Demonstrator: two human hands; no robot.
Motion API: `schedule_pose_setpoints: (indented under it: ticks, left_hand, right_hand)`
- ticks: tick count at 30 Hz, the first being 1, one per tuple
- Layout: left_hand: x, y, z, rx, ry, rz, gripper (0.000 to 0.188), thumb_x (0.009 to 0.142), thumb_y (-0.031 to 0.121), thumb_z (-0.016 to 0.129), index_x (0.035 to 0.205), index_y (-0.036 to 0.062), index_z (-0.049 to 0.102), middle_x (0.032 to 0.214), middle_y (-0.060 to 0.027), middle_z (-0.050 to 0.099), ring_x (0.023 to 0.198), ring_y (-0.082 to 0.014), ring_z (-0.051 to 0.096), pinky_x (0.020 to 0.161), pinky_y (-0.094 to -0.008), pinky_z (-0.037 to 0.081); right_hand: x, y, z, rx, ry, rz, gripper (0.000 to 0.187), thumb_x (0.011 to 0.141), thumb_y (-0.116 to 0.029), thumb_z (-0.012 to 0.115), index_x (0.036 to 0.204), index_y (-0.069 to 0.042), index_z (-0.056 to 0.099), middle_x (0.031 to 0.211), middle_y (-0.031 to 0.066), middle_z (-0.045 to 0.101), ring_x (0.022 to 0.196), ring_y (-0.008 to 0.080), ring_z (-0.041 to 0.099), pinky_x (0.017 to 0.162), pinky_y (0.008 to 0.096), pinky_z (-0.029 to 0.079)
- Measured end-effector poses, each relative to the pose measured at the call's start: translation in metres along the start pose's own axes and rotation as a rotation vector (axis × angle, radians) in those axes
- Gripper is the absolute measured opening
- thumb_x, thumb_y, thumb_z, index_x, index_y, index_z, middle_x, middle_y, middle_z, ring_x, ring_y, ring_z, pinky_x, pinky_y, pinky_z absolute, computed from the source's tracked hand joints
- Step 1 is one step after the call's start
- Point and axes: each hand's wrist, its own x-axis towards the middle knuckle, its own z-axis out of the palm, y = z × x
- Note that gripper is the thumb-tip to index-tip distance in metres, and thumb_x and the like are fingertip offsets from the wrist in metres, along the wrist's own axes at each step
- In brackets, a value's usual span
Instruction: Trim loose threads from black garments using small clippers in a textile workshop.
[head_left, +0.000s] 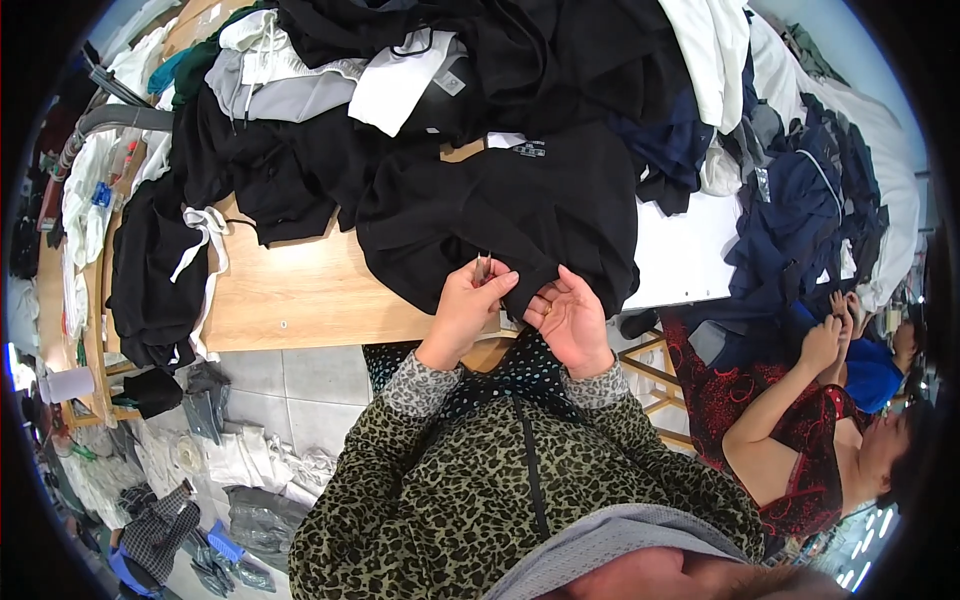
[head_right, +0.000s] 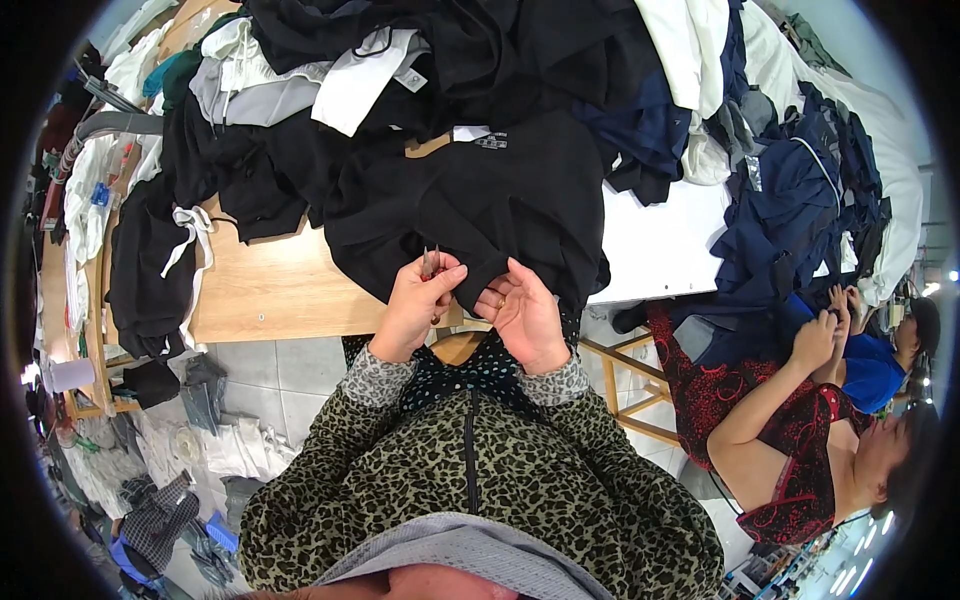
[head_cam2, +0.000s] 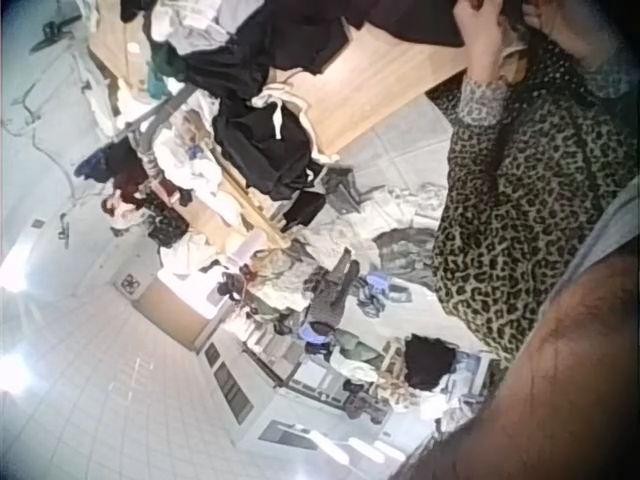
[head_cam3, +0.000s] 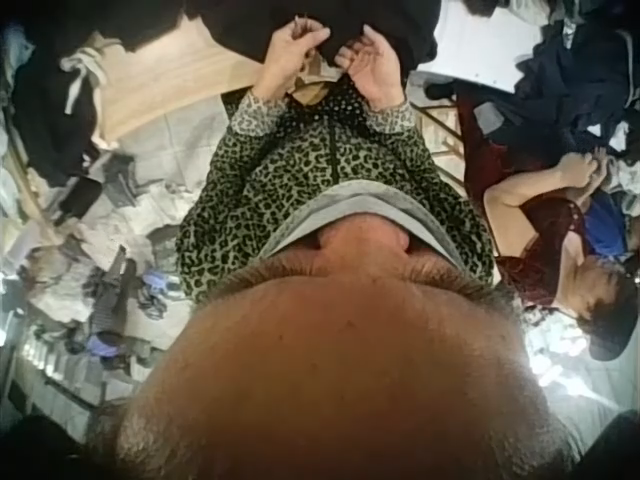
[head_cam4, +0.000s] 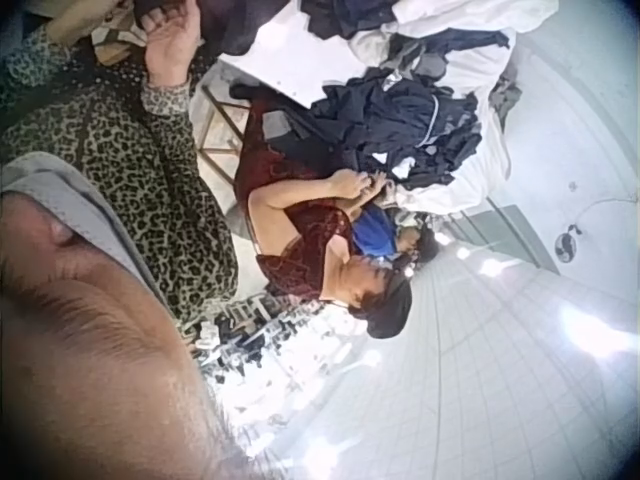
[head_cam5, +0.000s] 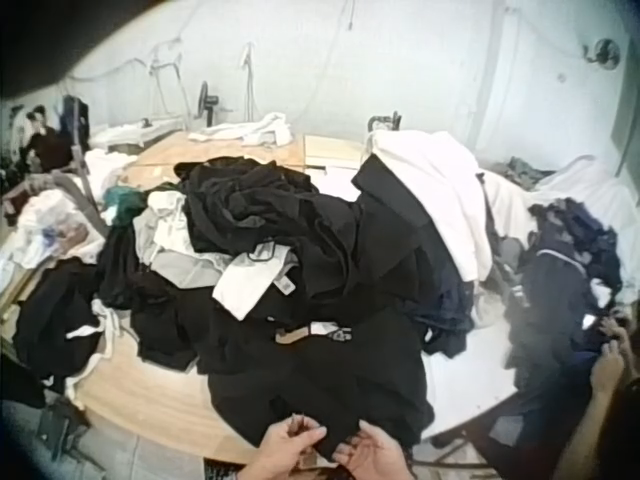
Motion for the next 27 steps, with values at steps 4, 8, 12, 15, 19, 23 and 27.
schedule_pose_setpoints:
  ticks: [4, 8, 12, 15, 19, 23, 27]
  left_hand:
    - [0.0, -0.002, -0.002, -0.03, -0.011, -0.059, 0.013, 0.085, 0.016, 0.066, 0.084, 0.007, 0.057, 0.062, 0.0062, 0.046, 0.048, -0.001, 0.038, 0.04, -0.0166, 0.024]
    - [0.001, -0.005, -0.003, -0.041, -0.025, -0.072, 0.013, 0.085, 0.016, 0.065, 0.083, 0.0065, 0.057, 0.062, 0.0064, 0.046, 0.048, -0.001, 0.038, 0.041, -0.0165, 0.025]
    - [0.0, -0.003, -0.003, -0.052, -0.044, -0.077, 0.012, 0.085, 0.016, 0.065, 0.082, 0.0063, 0.058, 0.062, 0.0066, 0.046, 0.048, -0.0011, 0.037, 0.041, -0.0165, 0.025]
    - [0.0, -0.004, -0.003, -0.058, -0.047, -0.095, 0.012, 0.085, 0.015, 0.065, 0.082, 0.0061, 0.058, 0.063, 0.0065, 0.046, 0.048, -0.0012, 0.037, 0.041, -0.0165, 0.026]
    - [-0.001, -0.005, -0.001, -0.07, -0.04, -0.061, 0.012, 0.086, 0.014, 0.065, 0.082, 0.0058, 0.057, 0.063, 0.0065, 0.047, 0.048, -0.0011, 0.037, 0.041, -0.0165, 0.026]
    - [-0.003, -0.005, 0.002, -0.046, -0.021, -0.033, 0.011, 0.086, 0.016, 0.064, 0.082, 0.0066, 0.058, 0.062, 0.0078, 0.046, 0.05, -0.0003, 0.036, 0.045, -0.0171, 0.027]
    - [-0.005, -0.007, 0.004, 0.003, -0.009, -0.016, 0.012, 0.087, 0.015, 0.063, 0.083, 0.0049, 0.059, 0.064, 0.0073, 0.048, 0.054, -0.0012, 0.041, 0.047, -0.0177, 0.031]
  right_hand:
    - [0.001, 0.003, 0.002, 0.003, 0.112, -0.166, 0.026, 0.092, -0.02, 0.052, 0.109, -0.001, 0.057, 0.104, 0.0091, 0.062, 0.095, 0.0195, 0.059, 0.085, 0.0325, 0.046]
    - [0.0, 0.002, -0.004, -0.062, 0.082, -0.239, 0.02, 0.089, -0.009, 0.056, 0.109, -0.004, 0.056, 0.098, 0.0053, 0.062, 0.087, 0.0156, 0.06, 0.079, 0.031, 0.048]
    - [-0.005, 0.002, 0.012, -0.104, 0.157, -0.273, 0.031, 0.088, -0.006, 0.057, 0.119, -0.005, 0.051, 0.095, 0.0032, 0.062, 0.084, 0.0141, 0.061, 0.077, 0.0312, 0.049]
    - [-0.007, 0.003, 0.015, -0.115, 0.219, -0.343, 0.043, 0.088, -0.003, 0.056, 0.13, -0.006, 0.043, 0.09, 0.0004, 0.06, 0.082, 0.0124, 0.059, 0.077, 0.0307, 0.049]
    - [-0.008, 0.005, 0.008, -0.131, 0.171, -0.422, 0.05, 0.088, -0.002, 0.054, 0.135, -0.008, 0.039, 0.086, -0.0032, 0.058, 0.077, 0.0087, 0.056, 0.076, 0.0285, 0.049]
    - [-0.006, 0.007, -0.001, -0.103, 0.186, -0.38, 0.044, 0.088, -0.001, 0.055, 0.13, -0.006, 0.047, 0.088, -0.0042, 0.057, 0.078, 0.006, 0.055, 0.076, 0.0255, 0.048]
    - [-0.009, 0.006, 0.0, -0.109, 0.196, -0.339, 0.038, 0.088, -0.001, 0.055, 0.125, -0.003, 0.052, 0.089, -0.0033, 0.057, 0.079, 0.0055, 0.055, 0.074, 0.0234, 0.047]
